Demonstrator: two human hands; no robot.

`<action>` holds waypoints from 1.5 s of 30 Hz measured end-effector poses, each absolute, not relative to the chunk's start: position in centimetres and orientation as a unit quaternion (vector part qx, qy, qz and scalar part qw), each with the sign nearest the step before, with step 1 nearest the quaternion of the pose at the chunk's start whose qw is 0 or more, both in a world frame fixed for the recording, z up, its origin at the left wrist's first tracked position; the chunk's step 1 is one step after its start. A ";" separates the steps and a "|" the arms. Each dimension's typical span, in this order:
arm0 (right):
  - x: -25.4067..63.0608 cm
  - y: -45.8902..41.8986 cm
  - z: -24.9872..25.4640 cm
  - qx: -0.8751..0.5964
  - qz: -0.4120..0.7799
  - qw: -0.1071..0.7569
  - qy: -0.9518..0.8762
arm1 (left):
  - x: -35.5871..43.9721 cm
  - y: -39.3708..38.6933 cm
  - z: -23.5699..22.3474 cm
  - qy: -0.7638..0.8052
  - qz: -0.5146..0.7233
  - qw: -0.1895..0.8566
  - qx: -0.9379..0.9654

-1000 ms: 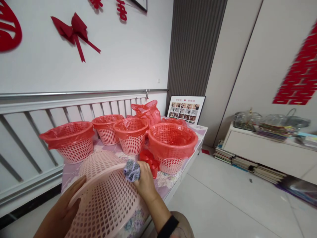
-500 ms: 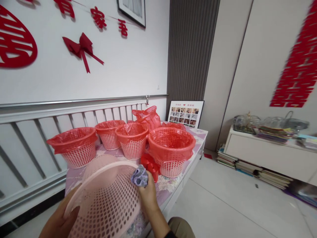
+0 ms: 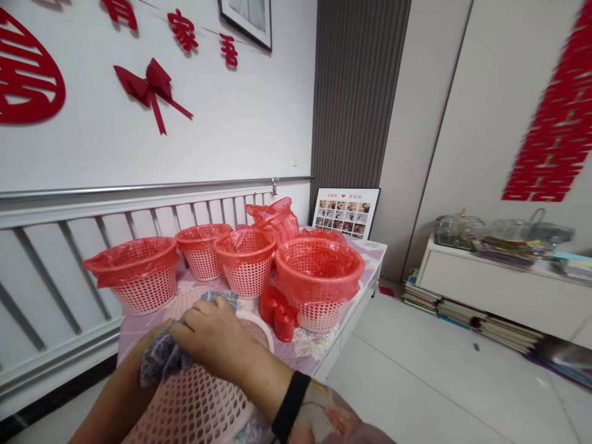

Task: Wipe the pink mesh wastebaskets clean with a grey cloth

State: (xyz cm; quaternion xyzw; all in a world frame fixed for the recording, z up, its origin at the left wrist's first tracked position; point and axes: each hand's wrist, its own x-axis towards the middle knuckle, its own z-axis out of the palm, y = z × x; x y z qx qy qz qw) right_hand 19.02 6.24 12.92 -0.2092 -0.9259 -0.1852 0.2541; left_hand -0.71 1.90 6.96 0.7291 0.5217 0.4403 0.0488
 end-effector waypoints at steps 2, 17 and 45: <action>18.5 5.6 12.6 -0.213 -0.183 0.270 -0.921 | -0.8 2.2 7.7 0.518 0.420 0.082 0.741; 26.2 7.6 -4.5 -0.457 0.075 0.570 -0.679 | -5.3 0.1 1.1 0.648 0.398 0.135 0.635; 20.6 7.3 13.4 -0.231 -0.100 0.269 -0.930 | -2.4 1.6 5.9 0.571 0.413 0.071 0.706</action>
